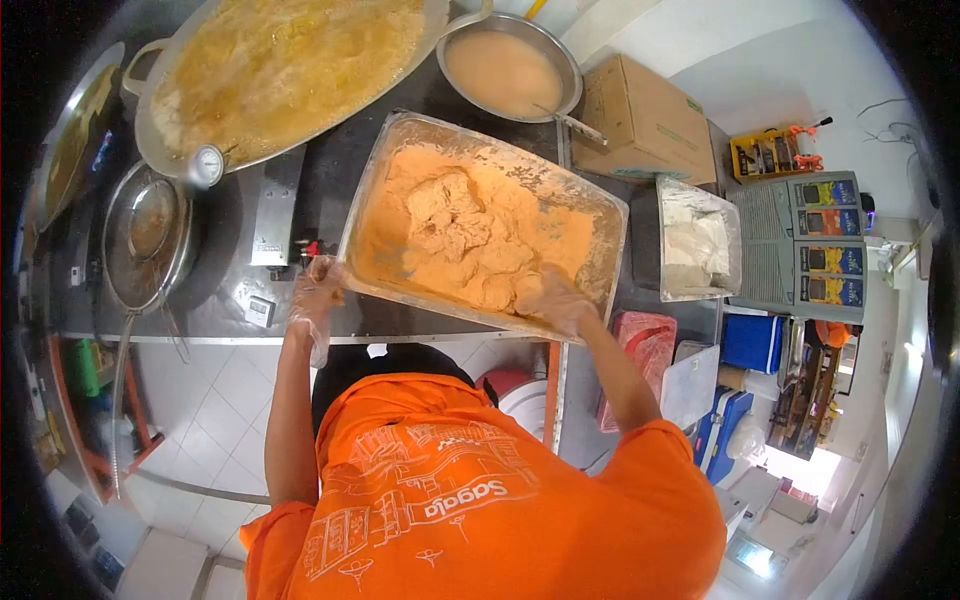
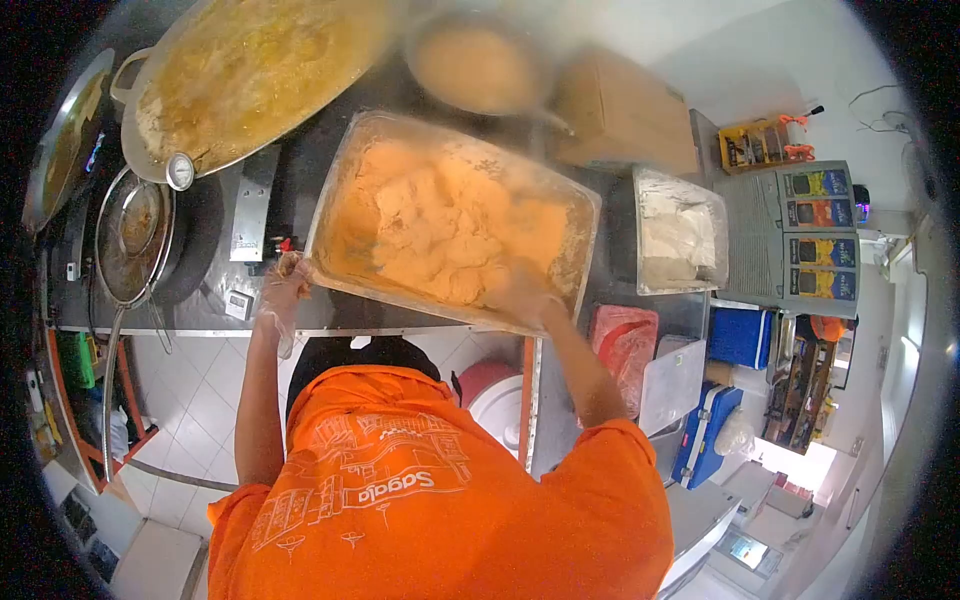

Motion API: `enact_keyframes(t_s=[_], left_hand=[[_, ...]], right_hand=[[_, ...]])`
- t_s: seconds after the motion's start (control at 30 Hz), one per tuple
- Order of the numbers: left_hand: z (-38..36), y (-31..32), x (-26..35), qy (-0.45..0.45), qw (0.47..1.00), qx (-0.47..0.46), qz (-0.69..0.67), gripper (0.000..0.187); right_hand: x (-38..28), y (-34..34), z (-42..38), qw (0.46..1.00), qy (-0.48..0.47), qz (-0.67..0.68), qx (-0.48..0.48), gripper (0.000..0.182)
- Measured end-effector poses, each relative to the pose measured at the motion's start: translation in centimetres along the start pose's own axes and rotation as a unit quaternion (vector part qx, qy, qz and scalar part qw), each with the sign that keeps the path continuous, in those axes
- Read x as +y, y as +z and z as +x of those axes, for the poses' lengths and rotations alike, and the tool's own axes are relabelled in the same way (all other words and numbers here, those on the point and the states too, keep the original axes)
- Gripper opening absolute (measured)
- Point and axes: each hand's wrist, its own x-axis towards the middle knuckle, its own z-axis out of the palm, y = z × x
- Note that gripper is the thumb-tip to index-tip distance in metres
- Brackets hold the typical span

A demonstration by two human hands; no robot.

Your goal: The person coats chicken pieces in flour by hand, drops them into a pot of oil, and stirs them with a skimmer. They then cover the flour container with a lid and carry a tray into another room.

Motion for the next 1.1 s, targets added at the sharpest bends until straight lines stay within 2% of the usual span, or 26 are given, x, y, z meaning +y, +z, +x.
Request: enact_keyframes(t_s=[0.03, 0.13, 0.17, 0.23, 0.3, 0.33, 0.4, 0.43, 0.47, 0.5, 0.53, 0.67, 0.7, 0.77, 0.83, 0.87, 0.9, 0.97, 1.03, 1.1], left_hand=[[0.2, -0.2, -0.2, 0.009, 1.0, -0.007, -0.019, 0.014], [-0.4, 0.2, 0.7, 0.012, 1.0, 0.001, -0.012, 0.015], [-0.7, 0.4, 1.1, 0.007, 1.0, 0.023, 0.012, 0.016], [-0.1, 0.1, 0.1, 0.033, 0.999, 0.006, -0.008, 0.017], [0.2, -0.1, -0.4, 0.027, 0.999, -0.012, -0.026, 0.016], [0.2, -0.3, -0.8, 0.024, 0.999, -0.012, -0.025, 0.016], [0.5, -0.4, -1.1, 0.022, 0.998, -0.022, -0.049, 0.014], [0.4, -0.4, -1.0, 0.021, 0.998, -0.024, -0.048, 0.014], [0.0, -0.1, -0.3, 0.012, 0.999, -0.018, -0.041, 0.013], [-0.2, 0.0, 0.0, 0.002, 0.999, -0.011, -0.033, 0.012], [-0.1, 0.2, -0.1, 0.002, 0.999, -0.01, -0.034, 0.012], [0.3, 0.1, -1.3, 0.016, 0.997, -0.004, -0.077, 0.011], [0.3, 0.3, -1.3, 0.022, 0.994, -0.007, -0.111, 0.011], [0.1, 0.6, -1.1, 0.008, 0.994, -0.004, -0.106, 0.01], [0.2, 0.6, -0.9, 0.0, 0.995, 0.003, -0.102, 0.01], [0.2, 0.5, -1.0, 0.004, 0.995, -0.009, -0.104, 0.011], [0.3, 0.3, -1.1, 0.007, 0.994, -0.02, -0.105, 0.012], [0.4, 0.2, -1.0, -0.003, 0.994, -0.018, -0.111, 0.01], [0.4, 0.0, -0.9, -0.015, 0.993, -0.013, -0.118, 0.008], [0.4, -0.1, -1.1, -0.007, 0.991, -0.035, -0.131, 0.009]], right_hand=[[-0.1, 0.9, -0.1, 0.985, -0.045, -0.145, 0.075, 0.073], [6.3, 3.8, 4.8, 0.975, -0.049, -0.195, 0.091, 0.076], [6.1, 2.2, 5.1, 0.975, -0.048, -0.196, 0.094, 0.076], [5.5, -2.6, 5.4, 0.982, -0.042, -0.181, -0.025, 0.075], [5.3, -5.6, 5.9, 0.999, -0.009, -0.038, -0.002, 0.067], [4.6, -6.4, 5.9, 0.999, -0.008, -0.037, -0.005, 0.067], [0.1, -8.9, 3.7, 0.967, 0.112, -0.226, -0.026, 0.05], [3.1, -7.9, 5.7, 0.967, 0.114, -0.225, -0.026, 0.05], [8.3, -5.9, 9.0, 0.907, 0.001, -0.421, 0.029, 0.042], [11.4, -4.6, 10.9, 0.793, -0.113, -0.593, 0.082, 0.037], [11.9, -4.0, 10.9, 0.792, -0.114, -0.594, 0.082, 0.037], [12.4, 1.7, 7.7, 0.729, -0.155, -0.667, -0.012, 0.022], [11.7, 2.7, 7.2, 0.729, -0.154, -0.667, -0.014, 0.022], [10.7, 4.3, 6.0, 0.86, -0.033, -0.508, 0.01, 0.023], [19.7, 7.8, 9.0, 0.875, -0.018, -0.483, 0.006, 0.024], [18.0, 9.1, 10.5, 0.89, -0.006, -0.457, -0.001, 0.028], [18.0, 8.1, 10.2, 0.889, -0.007, -0.457, 0.001, 0.028], [16.8, 4.5, 9.0, 0.929, -0.044, -0.367, -0.015, 0.039], [15.8, 0.2, 10.7, 0.926, -0.051, -0.375, -0.013, 0.047], [15.5, -4.7, 12.1, 0.983, -0.048, -0.179, -0.012, 0.053]])
